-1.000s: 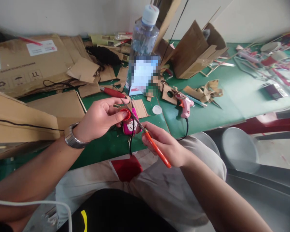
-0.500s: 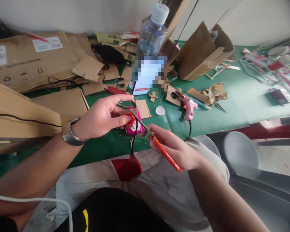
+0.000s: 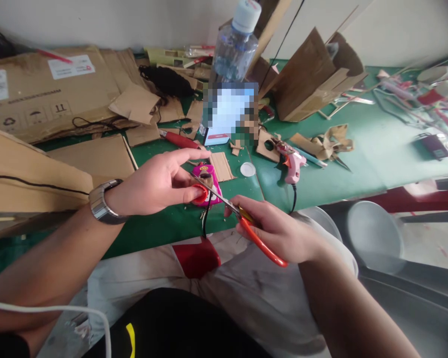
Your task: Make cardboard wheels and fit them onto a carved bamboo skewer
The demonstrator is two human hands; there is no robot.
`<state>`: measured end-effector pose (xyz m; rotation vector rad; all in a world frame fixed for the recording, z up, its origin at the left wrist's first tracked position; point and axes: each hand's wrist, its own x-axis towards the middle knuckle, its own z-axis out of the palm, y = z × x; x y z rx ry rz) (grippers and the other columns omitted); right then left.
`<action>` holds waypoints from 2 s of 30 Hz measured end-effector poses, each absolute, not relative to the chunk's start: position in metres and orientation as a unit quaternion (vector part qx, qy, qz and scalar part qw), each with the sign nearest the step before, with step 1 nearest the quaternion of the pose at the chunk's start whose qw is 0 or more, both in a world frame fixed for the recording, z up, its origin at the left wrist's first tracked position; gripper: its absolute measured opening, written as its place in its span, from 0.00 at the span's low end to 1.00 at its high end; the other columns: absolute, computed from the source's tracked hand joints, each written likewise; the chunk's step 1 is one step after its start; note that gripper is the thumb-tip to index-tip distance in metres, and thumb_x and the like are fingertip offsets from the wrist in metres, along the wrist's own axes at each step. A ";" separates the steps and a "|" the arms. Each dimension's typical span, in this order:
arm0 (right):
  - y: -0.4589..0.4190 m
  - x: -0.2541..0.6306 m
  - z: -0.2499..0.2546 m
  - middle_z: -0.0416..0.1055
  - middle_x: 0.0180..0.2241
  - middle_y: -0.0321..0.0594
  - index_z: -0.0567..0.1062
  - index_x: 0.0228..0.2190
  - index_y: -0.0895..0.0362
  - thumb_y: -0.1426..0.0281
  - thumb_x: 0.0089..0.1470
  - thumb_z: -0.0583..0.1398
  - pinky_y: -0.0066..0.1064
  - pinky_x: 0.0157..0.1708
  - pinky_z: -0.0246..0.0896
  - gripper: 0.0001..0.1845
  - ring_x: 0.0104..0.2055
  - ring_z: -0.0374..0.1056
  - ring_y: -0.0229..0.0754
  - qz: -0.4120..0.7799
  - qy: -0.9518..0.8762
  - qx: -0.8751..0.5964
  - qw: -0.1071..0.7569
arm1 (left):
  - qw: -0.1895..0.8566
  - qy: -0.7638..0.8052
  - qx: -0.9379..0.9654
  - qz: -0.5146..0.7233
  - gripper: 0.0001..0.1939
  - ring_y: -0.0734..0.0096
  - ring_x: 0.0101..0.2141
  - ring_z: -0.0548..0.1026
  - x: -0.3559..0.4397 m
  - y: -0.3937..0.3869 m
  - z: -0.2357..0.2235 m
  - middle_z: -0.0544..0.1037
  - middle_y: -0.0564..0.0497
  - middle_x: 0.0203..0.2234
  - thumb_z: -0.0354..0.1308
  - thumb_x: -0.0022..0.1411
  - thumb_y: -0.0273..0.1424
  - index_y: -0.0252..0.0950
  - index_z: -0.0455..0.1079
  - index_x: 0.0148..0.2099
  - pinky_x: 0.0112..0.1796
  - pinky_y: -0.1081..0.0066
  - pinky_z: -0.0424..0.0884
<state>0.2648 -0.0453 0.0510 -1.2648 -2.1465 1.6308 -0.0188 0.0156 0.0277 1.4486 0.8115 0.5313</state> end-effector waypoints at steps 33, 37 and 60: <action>-0.052 0.265 0.046 0.66 0.24 0.29 0.68 0.46 0.54 0.56 0.73 0.54 0.32 0.27 0.50 0.14 0.25 0.55 0.38 0.491 -0.758 -0.426 0.040 | 0.651 0.363 0.650 0.147 0.42 0.64 0.31 0.85 -0.021 0.019 0.028 0.88 0.44 0.35 0.70 0.63 0.33 0.36 0.58 0.74 0.27 0.73 0.70; -0.051 0.263 0.046 0.66 0.25 0.29 0.69 0.45 0.55 0.56 0.72 0.56 0.32 0.27 0.51 0.14 0.25 0.54 0.37 0.498 -0.748 -0.436 0.038 | 0.654 0.371 0.641 0.153 0.44 0.63 0.30 0.85 -0.020 0.018 0.027 0.88 0.43 0.35 0.71 0.62 0.34 0.35 0.57 0.75 0.27 0.73 0.71; -0.053 0.264 0.044 0.63 0.23 0.29 0.72 0.45 0.56 0.63 0.69 0.57 0.31 0.26 0.48 0.10 0.24 0.50 0.37 0.479 -0.771 -0.419 0.024 | 0.711 0.343 0.605 0.109 0.51 0.58 0.32 0.86 -0.019 0.018 0.029 0.87 0.47 0.30 0.73 0.58 0.29 0.35 0.54 0.78 0.29 0.71 0.77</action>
